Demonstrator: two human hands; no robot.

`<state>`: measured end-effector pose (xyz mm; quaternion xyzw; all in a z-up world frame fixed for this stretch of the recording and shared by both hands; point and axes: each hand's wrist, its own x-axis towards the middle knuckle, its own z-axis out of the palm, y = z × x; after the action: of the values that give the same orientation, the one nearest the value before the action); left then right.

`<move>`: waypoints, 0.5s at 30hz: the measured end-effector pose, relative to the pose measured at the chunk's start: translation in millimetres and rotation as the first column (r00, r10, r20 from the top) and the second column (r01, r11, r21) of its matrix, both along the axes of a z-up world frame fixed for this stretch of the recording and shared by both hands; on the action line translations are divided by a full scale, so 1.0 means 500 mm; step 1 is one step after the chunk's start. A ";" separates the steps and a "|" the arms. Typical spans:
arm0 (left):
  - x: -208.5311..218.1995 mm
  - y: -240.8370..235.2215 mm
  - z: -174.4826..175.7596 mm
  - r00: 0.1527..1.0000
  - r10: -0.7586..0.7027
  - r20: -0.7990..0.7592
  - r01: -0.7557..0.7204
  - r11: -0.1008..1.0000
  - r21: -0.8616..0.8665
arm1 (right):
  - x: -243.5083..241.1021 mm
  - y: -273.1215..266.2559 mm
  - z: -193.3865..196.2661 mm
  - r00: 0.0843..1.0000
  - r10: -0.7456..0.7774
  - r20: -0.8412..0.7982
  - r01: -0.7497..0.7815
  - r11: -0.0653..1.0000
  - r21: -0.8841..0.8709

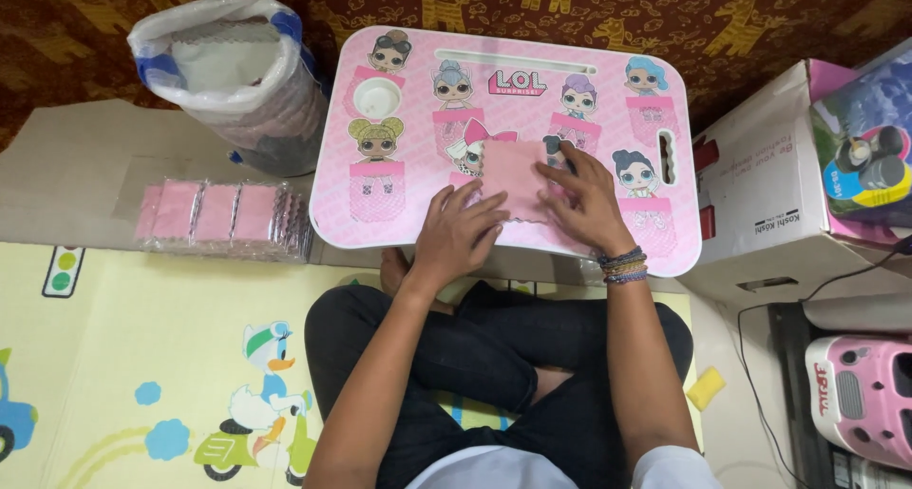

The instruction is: The person sits on the floor and uses a lint roller to clean several small cloths of different colors. They roll the lint roller over each cloth, then place the cleaned cloth into a clear plastic bag. The process is repeated for multiple cloths.

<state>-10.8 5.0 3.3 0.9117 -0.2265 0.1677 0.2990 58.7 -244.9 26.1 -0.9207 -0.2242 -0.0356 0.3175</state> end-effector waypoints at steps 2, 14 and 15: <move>-0.001 0.002 -0.007 1.000 -0.011 0.014 0.012 0.999 -0.032 | -0.005 0.004 0.006 0.999 -0.037 0.026 0.035 0.996 0.083; 0.011 0.007 -0.052 0.988 0.014 0.154 0.017 0.979 -0.202 | 0.018 -0.016 -0.051 0.911 -0.354 0.212 0.313 0.927 0.204; 0.013 0.008 -0.050 0.992 0.010 0.129 0.015 0.981 -0.192 | 0.028 -0.014 -0.047 0.914 -0.371 0.165 0.335 0.919 0.208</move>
<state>-4.4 9.2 -21.8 0.8653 -0.2294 0.2471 0.3708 72.6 -251.9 2.8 -0.9060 -0.0805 -0.2051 0.3613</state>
